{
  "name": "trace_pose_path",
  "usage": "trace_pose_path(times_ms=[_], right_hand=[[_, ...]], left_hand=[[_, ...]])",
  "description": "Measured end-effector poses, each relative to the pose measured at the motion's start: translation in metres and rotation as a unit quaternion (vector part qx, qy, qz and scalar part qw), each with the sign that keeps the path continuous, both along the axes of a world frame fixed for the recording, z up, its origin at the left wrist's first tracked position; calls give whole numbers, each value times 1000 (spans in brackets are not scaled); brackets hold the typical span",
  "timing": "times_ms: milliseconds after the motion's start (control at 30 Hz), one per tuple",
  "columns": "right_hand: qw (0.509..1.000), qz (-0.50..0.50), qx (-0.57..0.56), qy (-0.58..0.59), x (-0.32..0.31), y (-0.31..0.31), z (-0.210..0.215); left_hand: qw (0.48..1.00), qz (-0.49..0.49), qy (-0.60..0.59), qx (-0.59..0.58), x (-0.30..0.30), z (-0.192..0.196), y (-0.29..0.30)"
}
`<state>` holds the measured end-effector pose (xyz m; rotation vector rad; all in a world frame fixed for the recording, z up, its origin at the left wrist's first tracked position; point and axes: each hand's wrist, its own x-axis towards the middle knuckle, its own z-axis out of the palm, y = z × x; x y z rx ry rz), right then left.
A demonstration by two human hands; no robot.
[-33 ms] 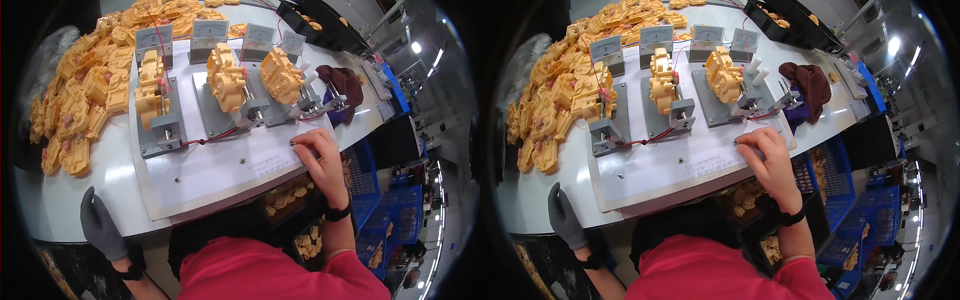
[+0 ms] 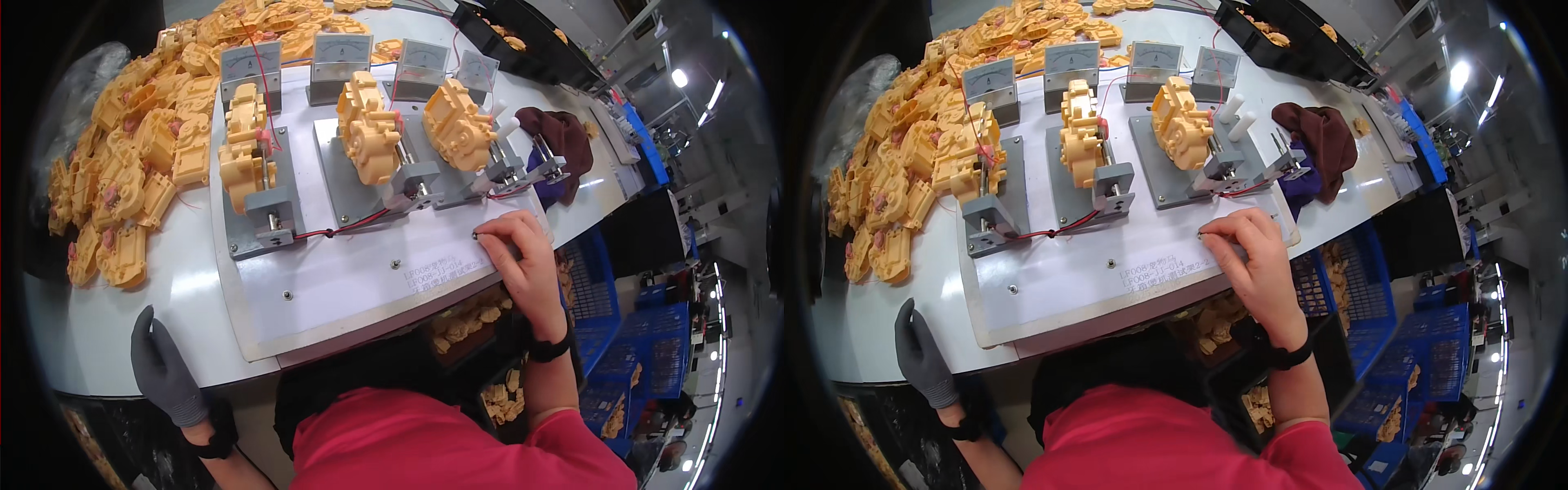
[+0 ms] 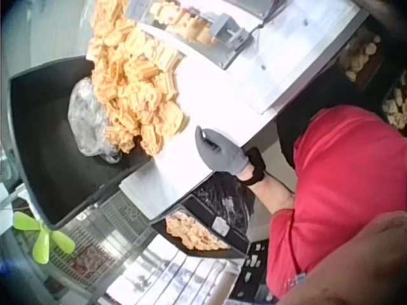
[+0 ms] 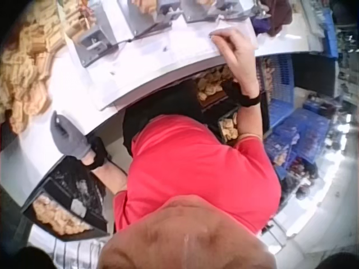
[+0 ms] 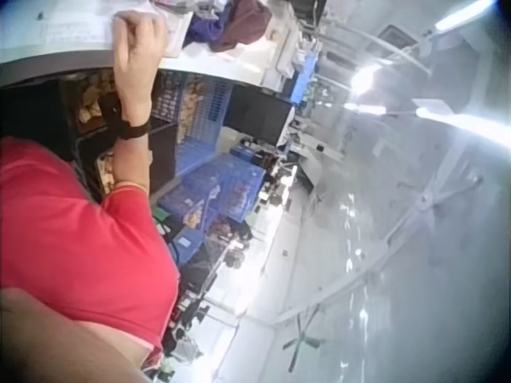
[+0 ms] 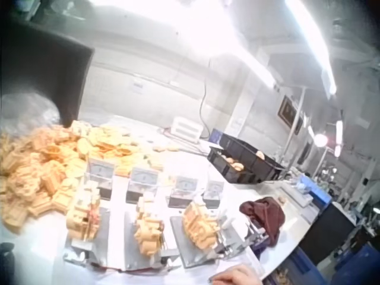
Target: The person picks up yellow plastic toy car bodies from a bin and places them into a testing jig on a white table. They connect wires to the parts and operate a switch to test them. After testing, the parts are removed and placed back into the bin or onto the table.
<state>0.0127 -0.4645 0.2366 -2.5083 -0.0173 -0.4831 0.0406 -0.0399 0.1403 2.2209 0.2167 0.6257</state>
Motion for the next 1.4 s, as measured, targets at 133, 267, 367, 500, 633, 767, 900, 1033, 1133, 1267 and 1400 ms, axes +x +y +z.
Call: trace_pose_path(times_ms=[133, 267, 367, 500, 633, 767, 900, 1033, 1133, 1267, 1400], right_hand=[[1000, -9, 23, -13, 5, 1, -5], [999, -11, 1, -31, 6, 2, -8], [999, -15, -11, -33, 7, 3, -9], [999, -9, -2, -31, 8, 2, -8], [1000, -8, -7, -30, 8, 1, -8], [999, 0, -7, -37, 8, 0, -11], [998, 20, -49, -33, 6, -6, -13], [998, 14, -23, -54, 7, -4, -15], [999, 14, -31, -31, 6, -3, -11], [999, 12, -24, -27, 6, -3, -12], [999, 3, -8, -53, 8, -1, -15]], left_hand=[[1000, 1, 5, -7, 1, 0, 0], [1000, 6, 17, -3, 0, 4, -2], [1000, -1, 11, -11, 0, 2, 0], [1000, 2, 5, -11, 0, 2, -2], [1000, -7, 1, -10, 1, 1, 0], [1000, 0, -1, 0, 0, 3, -2], [1000, 6, 13, -15, 0, 3, 0], [1000, 7, 6, -10, 0, 3, -3], [1000, 2, -3, -9, 1, 1, -2], [1000, 3, 2, -22, 0, 3, -2], [1000, 2, 5, -21, 0, 3, -2]])
